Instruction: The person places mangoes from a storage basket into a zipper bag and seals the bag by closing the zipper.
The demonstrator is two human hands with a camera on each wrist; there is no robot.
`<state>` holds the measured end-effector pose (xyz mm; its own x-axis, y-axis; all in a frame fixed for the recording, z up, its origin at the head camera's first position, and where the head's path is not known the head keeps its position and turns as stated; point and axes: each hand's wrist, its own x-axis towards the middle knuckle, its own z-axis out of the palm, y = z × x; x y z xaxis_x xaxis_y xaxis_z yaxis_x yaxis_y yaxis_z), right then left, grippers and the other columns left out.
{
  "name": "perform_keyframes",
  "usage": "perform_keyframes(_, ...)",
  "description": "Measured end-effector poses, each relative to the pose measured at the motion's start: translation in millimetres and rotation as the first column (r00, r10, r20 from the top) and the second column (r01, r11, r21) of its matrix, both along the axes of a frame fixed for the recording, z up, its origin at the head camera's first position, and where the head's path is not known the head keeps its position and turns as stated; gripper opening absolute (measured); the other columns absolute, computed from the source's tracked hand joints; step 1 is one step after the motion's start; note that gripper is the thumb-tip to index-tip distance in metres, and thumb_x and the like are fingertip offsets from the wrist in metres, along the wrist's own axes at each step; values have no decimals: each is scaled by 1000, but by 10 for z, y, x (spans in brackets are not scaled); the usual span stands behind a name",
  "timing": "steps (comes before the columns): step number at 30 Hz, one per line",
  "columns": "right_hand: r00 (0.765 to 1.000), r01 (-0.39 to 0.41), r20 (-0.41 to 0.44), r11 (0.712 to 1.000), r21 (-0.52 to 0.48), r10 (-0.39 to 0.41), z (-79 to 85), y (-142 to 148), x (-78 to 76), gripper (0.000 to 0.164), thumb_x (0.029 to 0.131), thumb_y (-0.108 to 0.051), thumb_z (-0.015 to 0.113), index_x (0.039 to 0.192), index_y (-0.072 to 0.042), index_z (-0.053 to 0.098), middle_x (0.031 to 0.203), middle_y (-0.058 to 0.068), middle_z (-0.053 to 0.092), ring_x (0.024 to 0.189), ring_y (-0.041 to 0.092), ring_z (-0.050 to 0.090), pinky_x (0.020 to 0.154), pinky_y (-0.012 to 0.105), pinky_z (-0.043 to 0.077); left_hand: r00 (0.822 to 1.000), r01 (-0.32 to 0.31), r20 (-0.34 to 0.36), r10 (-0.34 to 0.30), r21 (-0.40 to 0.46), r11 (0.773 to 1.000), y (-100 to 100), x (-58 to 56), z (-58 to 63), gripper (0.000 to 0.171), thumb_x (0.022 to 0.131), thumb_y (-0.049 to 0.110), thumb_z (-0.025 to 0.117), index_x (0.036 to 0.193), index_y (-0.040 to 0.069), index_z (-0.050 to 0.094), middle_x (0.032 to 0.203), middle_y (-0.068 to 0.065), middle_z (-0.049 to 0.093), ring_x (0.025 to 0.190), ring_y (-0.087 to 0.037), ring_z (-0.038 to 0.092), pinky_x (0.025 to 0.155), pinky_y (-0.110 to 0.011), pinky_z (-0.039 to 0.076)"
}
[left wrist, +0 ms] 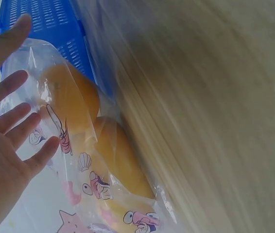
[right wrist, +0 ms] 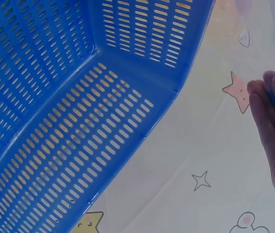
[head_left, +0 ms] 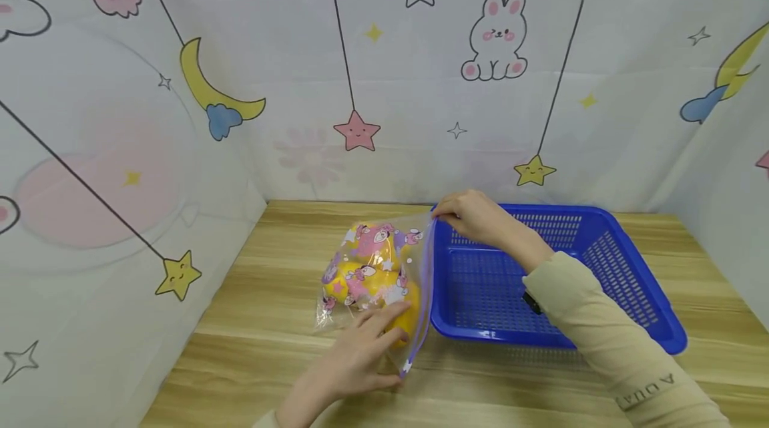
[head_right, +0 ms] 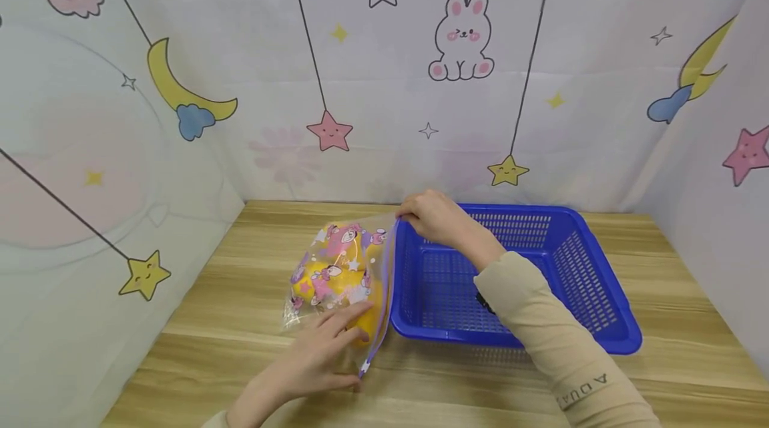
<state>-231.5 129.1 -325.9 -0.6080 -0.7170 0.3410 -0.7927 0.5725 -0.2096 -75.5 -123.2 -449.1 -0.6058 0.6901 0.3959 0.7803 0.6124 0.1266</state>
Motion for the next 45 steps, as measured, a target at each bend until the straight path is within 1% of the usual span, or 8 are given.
perform_keyframes(8,1000,-11,-27,1000,-7,11,-2,9,-23,16,88,-1,63,98,-4,75,99,11,75,93,27,71,81,41,57,993,38,-113,-41,-29,999,2,-8,-24,25,70,30,79,87,21,62,146,-11,48,135,-28,47,103,-47,44)
perform_keyframes(12,999,-14,-35,1000,-4,13,-5,3,-26,16,88,-2,63,98,-4,75,99,11,75,92,27,71,81,41,57,997,41,-69,-41,-9,999,-23,25,15,19,72,20,76,81,22,60,143,-11,52,133,-29,49,104,-49,44)
perform_keyframes(17,1000,-10,-29,1000,-11,10,-15,-8,-39,16,89,-1,63,100,-3,74,99,11,74,91,27,71,80,40,58,999,45,-7,-45,82,996,-61,50,71,20,71,13,75,81,20,59,141,-10,54,131,-29,52,104,-51,44)
perform_keyframes(23,1000,14,-8,999,-33,-15,9,-2,-25,17,89,-2,62,101,-4,74,99,10,74,92,27,71,82,40,57,997,42,51,-53,192,981,-122,79,174,17,77,8,70,81,18,57,141,-9,55,130,-25,53,104,-50,44)
perform_keyframes(30,1000,31,-5,998,-55,-31,23,17,-18,17,89,-2,63,102,-5,74,99,9,74,91,25,71,79,39,57,999,40,12,-45,271,962,-200,103,319,19,76,5,71,84,16,57,133,-7,62,121,-19,60,101,-44,47)
perform_keyframes(36,999,37,-2,997,-75,-37,11,27,-29,17,90,-3,63,101,-6,74,98,8,74,88,23,70,76,38,57,998,-6,55,-12,315,949,-254,127,420,16,82,6,68,93,15,62,132,-4,63,121,-19,60,100,-42,49)
perform_keyframes(41,999,34,-9,992,-118,-35,14,36,-34,16,89,-3,63,99,-6,75,96,8,75,86,22,70,75,36,57,999,20,38,-37,378,926,-298,106,480,3,92,11,60,94,13,61,128,-7,65,115,-23,63,102,-29,48)
perform_keyframes(45,999,33,-14,989,-147,-36,24,45,-36,15,89,-3,64,98,-7,75,95,7,75,85,20,70,74,35,57,997,18,61,-50,439,898,-335,89,534,10,89,4,62,89,14,58,124,-10,66,112,-23,65,104,-17,43)
